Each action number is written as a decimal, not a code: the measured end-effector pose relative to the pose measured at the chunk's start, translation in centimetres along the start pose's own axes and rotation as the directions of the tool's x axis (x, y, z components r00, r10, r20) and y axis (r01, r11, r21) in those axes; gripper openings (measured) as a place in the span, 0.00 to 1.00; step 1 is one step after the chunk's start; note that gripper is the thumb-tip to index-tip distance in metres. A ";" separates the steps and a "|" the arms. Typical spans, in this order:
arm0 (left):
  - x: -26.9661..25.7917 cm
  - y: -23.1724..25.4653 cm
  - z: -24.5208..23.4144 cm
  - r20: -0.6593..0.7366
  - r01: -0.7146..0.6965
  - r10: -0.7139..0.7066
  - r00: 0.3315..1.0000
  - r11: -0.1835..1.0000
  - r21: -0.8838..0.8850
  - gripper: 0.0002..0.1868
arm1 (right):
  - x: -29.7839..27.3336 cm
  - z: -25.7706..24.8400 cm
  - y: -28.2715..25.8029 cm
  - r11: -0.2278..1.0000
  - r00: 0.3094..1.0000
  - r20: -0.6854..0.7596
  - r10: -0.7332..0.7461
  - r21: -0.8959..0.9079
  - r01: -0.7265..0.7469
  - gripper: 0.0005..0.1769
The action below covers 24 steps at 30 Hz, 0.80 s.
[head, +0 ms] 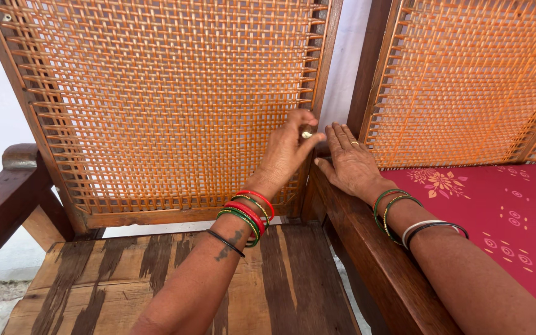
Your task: The person unwraps a cushion and places it on a wooden chair. They then use a screwdriver to tighten screws on the chair's armrest and backrest, securing the woven cane panel.
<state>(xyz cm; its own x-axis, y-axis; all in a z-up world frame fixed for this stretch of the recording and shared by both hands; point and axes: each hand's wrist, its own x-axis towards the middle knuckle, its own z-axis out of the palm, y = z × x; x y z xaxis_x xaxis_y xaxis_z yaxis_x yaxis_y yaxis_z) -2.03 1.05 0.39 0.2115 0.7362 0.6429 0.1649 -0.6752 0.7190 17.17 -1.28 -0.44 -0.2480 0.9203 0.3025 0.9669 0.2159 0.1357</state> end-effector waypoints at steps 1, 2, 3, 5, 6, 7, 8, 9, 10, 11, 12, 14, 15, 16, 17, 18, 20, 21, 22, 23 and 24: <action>0.1 -0.1 0.0 -0.042 -0.043 0.044 0.998 0.999 0.012 0.18 | 0.0 -0.1 0.1 1.000 1.000 0.012 0.009 0.001 -0.009 0.47; 0.1 -0.3 0.0 -0.083 -0.084 0.086 0.993 0.996 0.027 0.16 | -0.1 -0.2 0.1 1.000 1.000 0.006 0.005 0.009 -0.005 0.48; 0.0 -0.5 -0.1 -0.124 -0.124 0.128 0.984 0.991 0.044 0.14 | -0.1 -0.2 0.2 1.000 1.000 -0.001 0.002 0.017 -0.002 0.48; -0.3 -0.8 -0.3 -0.136 -0.183 0.191 0.972 0.980 0.074 0.12 | -0.1 -0.2 0.4 1.000 1.000 -0.009 -0.012 0.014 0.012 0.48; -0.5 -0.9 -0.4 -0.140 -0.212 0.223 0.965 0.973 0.089 0.11 | 0.0 -0.2 0.6 1.000 1.000 -0.012 -0.021 0.002 0.021 0.48; -0.7 -1.0 -0.5 -0.136 -0.234 0.247 0.960 0.967 0.102 0.12 | 0.0 -0.1 0.6 1.000 0.999 -0.014 -0.029 -0.010 0.029 0.49; -0.9 -1.0 -0.5 -0.130 -0.257 0.271 0.954 0.960 0.113 0.14 | 0.0 0.0 0.7 1.000 1.000 0.014 -0.018 -0.008 0.019 0.49; -1.0 -0.9 -0.6 -0.124 -0.280 0.295 0.947 0.952 0.123 0.16 | 0.0 0.1 0.7 1.000 0.999 0.041 -0.008 -0.006 0.008 0.48; -0.9 -0.9 -0.7 -0.129 -0.231 0.241 0.962 0.969 0.089 0.18 | -0.1 0.2 0.7 1.000 0.998 0.070 0.003 -0.004 -0.003 0.48; -0.7 -1.0 -0.8 -0.133 -0.180 0.186 0.974 0.982 0.054 0.19 | -0.2 0.3 0.6 1.000 0.994 0.110 -0.003 -0.003 0.004 0.48; -0.5 -0.9 -1.0 -0.135 -0.129 0.131 0.982 0.991 0.021 0.21 | -0.2 0.4 0.5 1.000 0.989 0.150 -0.011 -0.003 0.011 0.48; -0.1 -0.9 -1.3 -0.105 -0.074 0.070 0.992 0.996 -0.038 0.18 | -0.2 0.5 0.4 1.000 0.972 0.233 0.000 -0.006 0.001 0.48; 0.0 -0.8 -1.4 -0.090 -0.046 0.040 0.995 0.997 -0.066 0.17 | -0.2 0.4 0.4 1.000 0.961 0.276 0.019 -0.010 -0.017 0.48; 0.0 -0.7 -1.5 -0.075 -0.031 0.028 0.997 0.999 -0.043 0.15 | -0.2 0.3 0.4 0.999 0.947 0.318 0.037 -0.017 -0.034 0.47; 0.0 -0.6 -1.6 -0.061 -0.016 0.015 0.998 1.000 -0.020 0.14 | -0.1 0.2 0.4 1.000 0.948 0.317 0.021 -0.005 -0.020 0.48; -0.1 -0.4 -1.6 -0.044 -0.002 0.002 0.999 1.000 0.003 0.12 | -0.1 0.2 0.6 1.000 0.948 0.317 0.006 0.008 -0.009 0.48; -0.3 0.1 -1.7 -0.046 -0.052 0.052 0.998 0.999 0.005 0.13 | 0.0 0.2 0.8 1.000 0.942 0.336 -0.003 0.029 -0.007 0.49; -0.3 0.4 -1.7 -0.046 -0.078 0.078 0.996 0.997 0.006 0.14 | 0.0 0.2 0.9 0.999 0.935 0.355 0.002 0.037 -0.016 0.49; -0.2 0.7 -1.8 -0.026 -0.127 0.127 0.992 0.992 0.023 0.14 | 0.0 0.2 1.0 0.999 0.928 0.373 0.006 0.045 -0.024 0.49; 0.1 1.0 -2.0 -0.004 -0.175 0.176 0.984 0.984 0.039 0.15 | 0.0 0.2 1.1 0.999 0.933 0.360 -0.004 0.044 -0.013 0.49; 0.3 1.2 -2.2 0.018 -0.222 0.222 0.975 0.973 0.055 0.15 | 0.0 0.3 1.0 0.999 0.937 0.349 -0.015 0.043 0.000 0.49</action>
<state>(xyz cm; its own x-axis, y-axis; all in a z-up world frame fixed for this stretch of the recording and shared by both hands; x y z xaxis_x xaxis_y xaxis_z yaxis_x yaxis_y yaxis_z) -3.85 0.52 2.02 0.2599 0.5674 0.7814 0.1668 -0.8234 0.5424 18.14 -0.94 -0.62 -0.2264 0.9728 -0.0478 0.9685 0.2301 0.0947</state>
